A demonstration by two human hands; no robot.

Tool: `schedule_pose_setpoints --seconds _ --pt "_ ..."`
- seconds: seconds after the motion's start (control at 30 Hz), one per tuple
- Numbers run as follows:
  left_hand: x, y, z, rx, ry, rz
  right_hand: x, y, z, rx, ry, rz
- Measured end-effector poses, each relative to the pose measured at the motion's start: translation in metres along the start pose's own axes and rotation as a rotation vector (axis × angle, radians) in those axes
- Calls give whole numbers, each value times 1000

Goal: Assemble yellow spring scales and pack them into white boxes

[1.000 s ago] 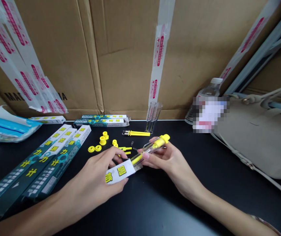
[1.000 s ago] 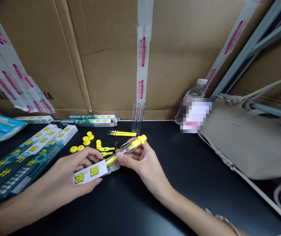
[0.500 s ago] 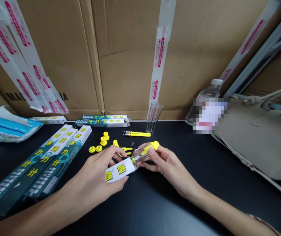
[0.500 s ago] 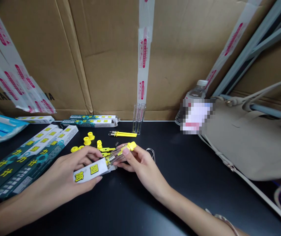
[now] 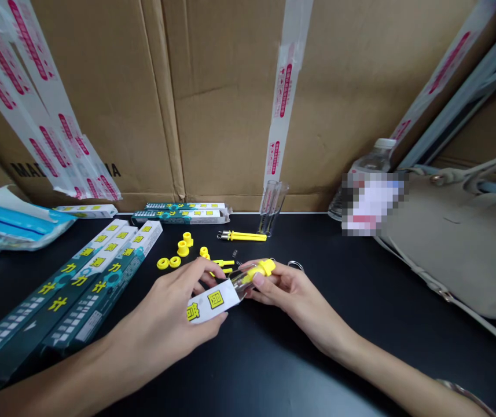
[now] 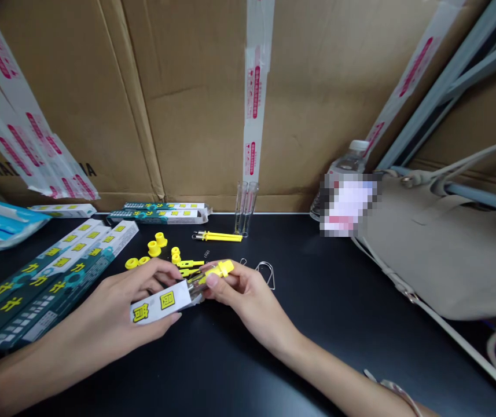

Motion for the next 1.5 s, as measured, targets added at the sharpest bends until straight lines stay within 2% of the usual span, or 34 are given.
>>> schedule_pose_setpoints --seconds 0.4,0.63,0.9,1.5 --pt "2 -6 -1 3 25 -30 -7 -3 7 16 -30 -29" --pt "0 -2 0 -8 17 12 -2 7 4 -86 -27 54" --pt "0 0 3 26 21 5 1 -5 -2 -77 18 -129" --pt "-1 4 9 -3 -14 4 1 -8 0 -36 10 -167"
Point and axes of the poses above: each hand's wrist, its own x-axis towards the middle knuckle, its own y-axis out of the palm, z = x × y, the point moved 8 cm from there along x, towards the middle knuckle, and after that the axes turned 7 degrees about y, right-handed, at the moved point
